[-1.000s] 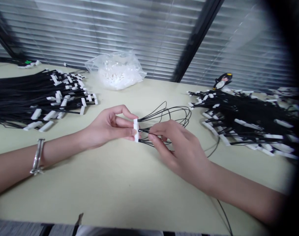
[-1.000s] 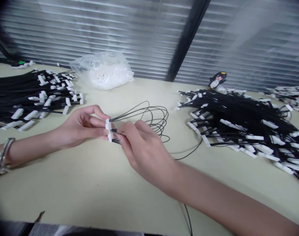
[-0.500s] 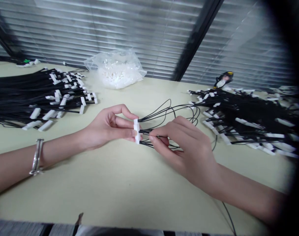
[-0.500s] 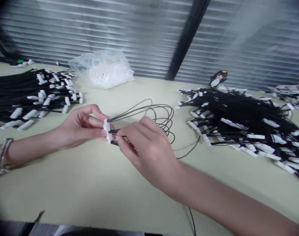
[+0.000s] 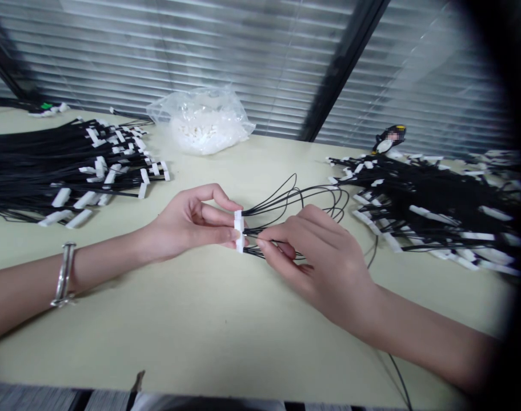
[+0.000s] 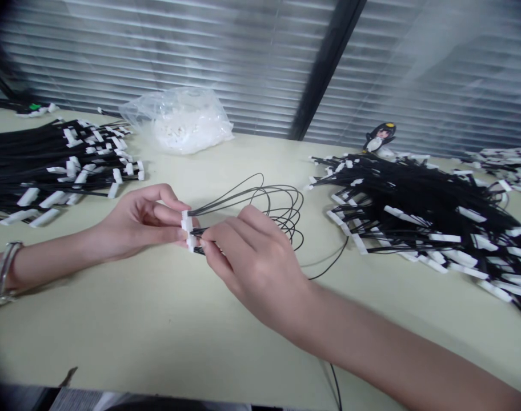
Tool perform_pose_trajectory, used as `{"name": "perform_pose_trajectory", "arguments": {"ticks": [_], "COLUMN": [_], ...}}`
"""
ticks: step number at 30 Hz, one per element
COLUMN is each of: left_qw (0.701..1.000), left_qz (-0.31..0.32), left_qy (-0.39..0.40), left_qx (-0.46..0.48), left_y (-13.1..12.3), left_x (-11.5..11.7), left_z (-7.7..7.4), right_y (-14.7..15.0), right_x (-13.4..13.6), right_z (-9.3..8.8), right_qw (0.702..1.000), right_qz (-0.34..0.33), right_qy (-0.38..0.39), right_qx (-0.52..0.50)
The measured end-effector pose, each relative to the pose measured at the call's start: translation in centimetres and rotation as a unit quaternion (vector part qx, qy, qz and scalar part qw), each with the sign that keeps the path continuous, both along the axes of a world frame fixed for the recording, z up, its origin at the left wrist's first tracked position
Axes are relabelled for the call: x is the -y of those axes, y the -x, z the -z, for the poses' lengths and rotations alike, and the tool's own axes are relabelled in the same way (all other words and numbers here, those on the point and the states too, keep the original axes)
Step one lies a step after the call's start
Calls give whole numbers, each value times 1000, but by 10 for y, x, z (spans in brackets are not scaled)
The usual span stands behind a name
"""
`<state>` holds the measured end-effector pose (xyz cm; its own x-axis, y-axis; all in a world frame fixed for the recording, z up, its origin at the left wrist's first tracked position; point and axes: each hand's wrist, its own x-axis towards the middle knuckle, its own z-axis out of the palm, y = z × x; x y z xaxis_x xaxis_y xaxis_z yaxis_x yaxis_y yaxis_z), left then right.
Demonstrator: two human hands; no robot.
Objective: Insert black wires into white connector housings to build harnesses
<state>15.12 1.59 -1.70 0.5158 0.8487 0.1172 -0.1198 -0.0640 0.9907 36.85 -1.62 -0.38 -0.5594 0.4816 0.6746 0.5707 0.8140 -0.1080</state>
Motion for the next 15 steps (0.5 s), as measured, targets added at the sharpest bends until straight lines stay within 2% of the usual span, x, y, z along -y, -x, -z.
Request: {"name": "perform_pose_trajectory", "arguments": {"ticks": [8,15], "left_qw": [1000,1000], "left_qz": [-3,5], "left_qy": [-13,-23], "left_qx": [-19,-7], "left_y": [0,0], "left_x": [1,0], "left_z": [0,2], "right_y": [3,5], "right_x": [-1,-4], "right_z": [2,4], "right_qw": [997,995], "right_qz": [-13,-7], "right_qy": [-64,-88], "right_qx": [44,47]}}
